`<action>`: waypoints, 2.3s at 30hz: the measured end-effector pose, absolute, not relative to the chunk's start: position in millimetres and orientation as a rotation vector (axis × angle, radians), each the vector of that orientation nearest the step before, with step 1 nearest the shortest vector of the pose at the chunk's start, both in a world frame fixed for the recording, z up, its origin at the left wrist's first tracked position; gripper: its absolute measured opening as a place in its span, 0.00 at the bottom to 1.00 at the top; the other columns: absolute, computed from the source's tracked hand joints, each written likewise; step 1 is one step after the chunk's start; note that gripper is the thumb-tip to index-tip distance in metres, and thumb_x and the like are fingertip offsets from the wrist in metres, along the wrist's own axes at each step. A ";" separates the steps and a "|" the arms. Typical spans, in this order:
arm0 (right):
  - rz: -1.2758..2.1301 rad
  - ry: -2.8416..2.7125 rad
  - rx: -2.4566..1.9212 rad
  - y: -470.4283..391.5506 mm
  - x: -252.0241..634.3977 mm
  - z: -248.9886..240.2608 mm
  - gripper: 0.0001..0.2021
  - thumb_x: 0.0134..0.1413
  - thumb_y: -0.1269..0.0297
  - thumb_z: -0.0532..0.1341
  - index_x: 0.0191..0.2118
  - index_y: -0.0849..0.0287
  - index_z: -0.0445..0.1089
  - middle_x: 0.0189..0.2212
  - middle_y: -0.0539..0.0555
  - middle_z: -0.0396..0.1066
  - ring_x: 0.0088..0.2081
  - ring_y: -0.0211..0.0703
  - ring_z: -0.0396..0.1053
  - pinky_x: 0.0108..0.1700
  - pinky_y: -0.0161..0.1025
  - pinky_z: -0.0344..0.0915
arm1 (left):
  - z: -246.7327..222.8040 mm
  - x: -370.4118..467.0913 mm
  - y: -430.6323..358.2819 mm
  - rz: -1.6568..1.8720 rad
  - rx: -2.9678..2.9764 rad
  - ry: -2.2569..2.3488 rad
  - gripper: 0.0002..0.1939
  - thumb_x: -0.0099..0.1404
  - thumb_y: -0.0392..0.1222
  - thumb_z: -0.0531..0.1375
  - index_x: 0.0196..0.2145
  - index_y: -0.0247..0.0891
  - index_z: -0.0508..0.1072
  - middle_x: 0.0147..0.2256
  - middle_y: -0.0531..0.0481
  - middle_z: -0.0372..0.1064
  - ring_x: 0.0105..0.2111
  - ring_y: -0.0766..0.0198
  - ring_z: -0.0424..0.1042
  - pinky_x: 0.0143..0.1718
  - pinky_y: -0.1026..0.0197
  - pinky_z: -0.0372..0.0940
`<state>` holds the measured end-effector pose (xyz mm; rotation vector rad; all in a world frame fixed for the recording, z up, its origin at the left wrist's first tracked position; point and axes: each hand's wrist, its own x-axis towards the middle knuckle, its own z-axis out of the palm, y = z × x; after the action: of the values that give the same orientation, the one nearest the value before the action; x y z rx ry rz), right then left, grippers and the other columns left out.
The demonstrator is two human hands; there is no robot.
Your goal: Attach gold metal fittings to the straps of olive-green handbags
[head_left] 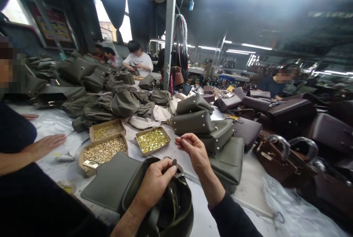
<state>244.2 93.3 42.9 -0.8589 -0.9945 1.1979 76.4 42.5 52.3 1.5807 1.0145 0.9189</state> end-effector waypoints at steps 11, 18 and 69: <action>1.168 -0.673 -0.930 22.3 244.6 18.8 0.17 0.38 0.55 0.78 0.34 0.59 0.80 0.31 0.55 0.79 0.31 0.42 0.73 0.37 0.38 0.71 | 54.9 88.1 39.8 0.842 1.672 1.082 0.16 0.68 0.51 0.58 0.32 0.35 0.77 0.29 0.50 0.72 0.32 0.61 0.69 0.35 0.64 0.63; 1.150 -0.617 -0.863 26.8 242.0 2.6 0.15 0.39 0.56 0.78 0.30 0.59 0.78 0.24 0.49 0.74 0.27 0.36 0.67 0.32 0.33 0.66 | 54.6 90.1 38.9 0.835 1.709 1.092 0.16 0.69 0.50 0.59 0.39 0.36 0.80 0.34 0.48 0.76 0.36 0.58 0.72 0.39 0.63 0.66; 1.199 -0.659 -0.826 13.0 234.9 10.4 0.10 0.39 0.60 0.78 0.28 0.56 0.81 0.32 0.52 0.80 0.36 0.41 0.74 0.42 0.34 0.69 | 40.4 90.1 38.9 0.958 1.993 1.071 0.14 0.70 0.41 0.58 0.49 0.43 0.80 0.44 0.49 0.80 0.42 0.61 0.79 0.46 0.66 0.71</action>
<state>234.9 13.0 10.4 -0.8259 -0.6588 1.1993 90.1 38.9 40.4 1.9926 1.0706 0.9582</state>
